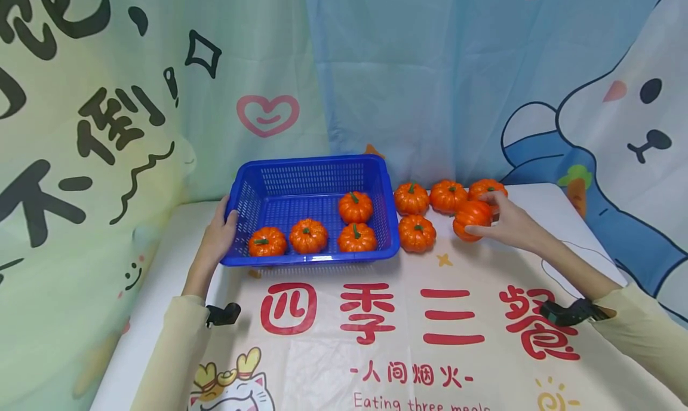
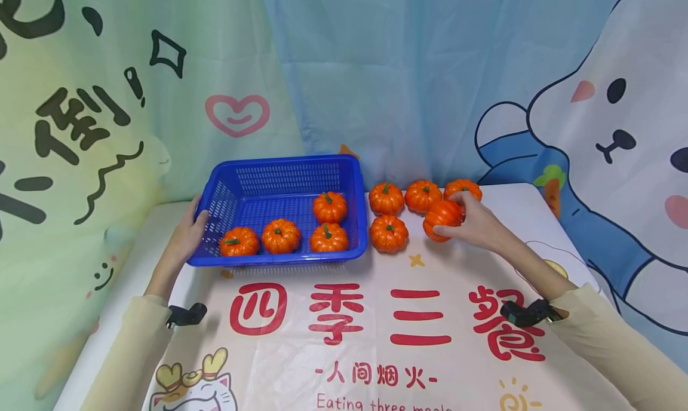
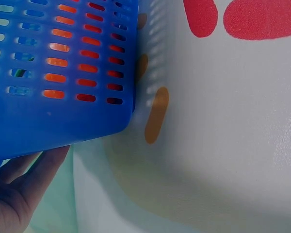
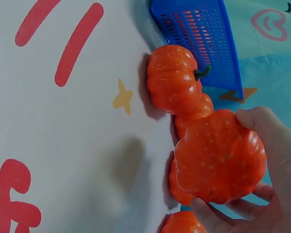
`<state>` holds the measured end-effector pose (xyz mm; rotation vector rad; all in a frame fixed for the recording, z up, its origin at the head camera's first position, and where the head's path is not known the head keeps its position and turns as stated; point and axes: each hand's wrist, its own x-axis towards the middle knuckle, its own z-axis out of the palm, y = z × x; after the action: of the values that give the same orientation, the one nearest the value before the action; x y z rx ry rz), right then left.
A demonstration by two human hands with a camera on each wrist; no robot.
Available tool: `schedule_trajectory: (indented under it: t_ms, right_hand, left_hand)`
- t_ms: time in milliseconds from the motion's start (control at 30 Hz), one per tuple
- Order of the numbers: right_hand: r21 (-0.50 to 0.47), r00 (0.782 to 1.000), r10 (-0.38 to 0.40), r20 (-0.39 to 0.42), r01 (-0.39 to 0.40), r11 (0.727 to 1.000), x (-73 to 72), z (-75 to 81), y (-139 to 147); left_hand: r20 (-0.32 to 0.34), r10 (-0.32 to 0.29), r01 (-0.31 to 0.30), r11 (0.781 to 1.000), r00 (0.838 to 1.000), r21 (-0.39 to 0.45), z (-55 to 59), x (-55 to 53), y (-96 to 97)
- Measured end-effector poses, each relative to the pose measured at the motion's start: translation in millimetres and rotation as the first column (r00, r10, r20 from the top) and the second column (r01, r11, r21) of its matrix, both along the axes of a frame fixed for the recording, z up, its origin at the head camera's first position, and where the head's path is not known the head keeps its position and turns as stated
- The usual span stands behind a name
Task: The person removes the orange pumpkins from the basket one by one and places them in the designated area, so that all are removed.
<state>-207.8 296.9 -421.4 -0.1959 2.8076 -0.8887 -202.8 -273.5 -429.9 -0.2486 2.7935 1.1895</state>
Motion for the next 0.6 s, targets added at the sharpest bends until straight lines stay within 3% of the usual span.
schedule_trajectory:
  t_ms: [100, 300, 600]
  right_hand:
    - [-0.016, 1.0, -0.007, 0.008, 0.007, 1.0, 0.3, -1.6, -1.1]
    - [-0.022, 0.998, 0.023, -0.061, -0.024, 0.999, 2.4, -8.0, -2.1]
    - [-0.003, 0.999, 0.036, -0.014, -0.036, 0.999, 7.2, -13.4, -3.5]
  left_hand:
    - [-0.002, 0.002, -0.002, 1.0, 1.0, 0.001, 1.0, 0.1, 0.7]
    - [-0.016, 0.006, -0.006, 1.0, 1.0, -0.006, -0.4, 0.2, 0.3]
    - [-0.041, 0.006, -0.006, 1.0, 0.999, -0.014, -3.2, -0.8, -1.1]
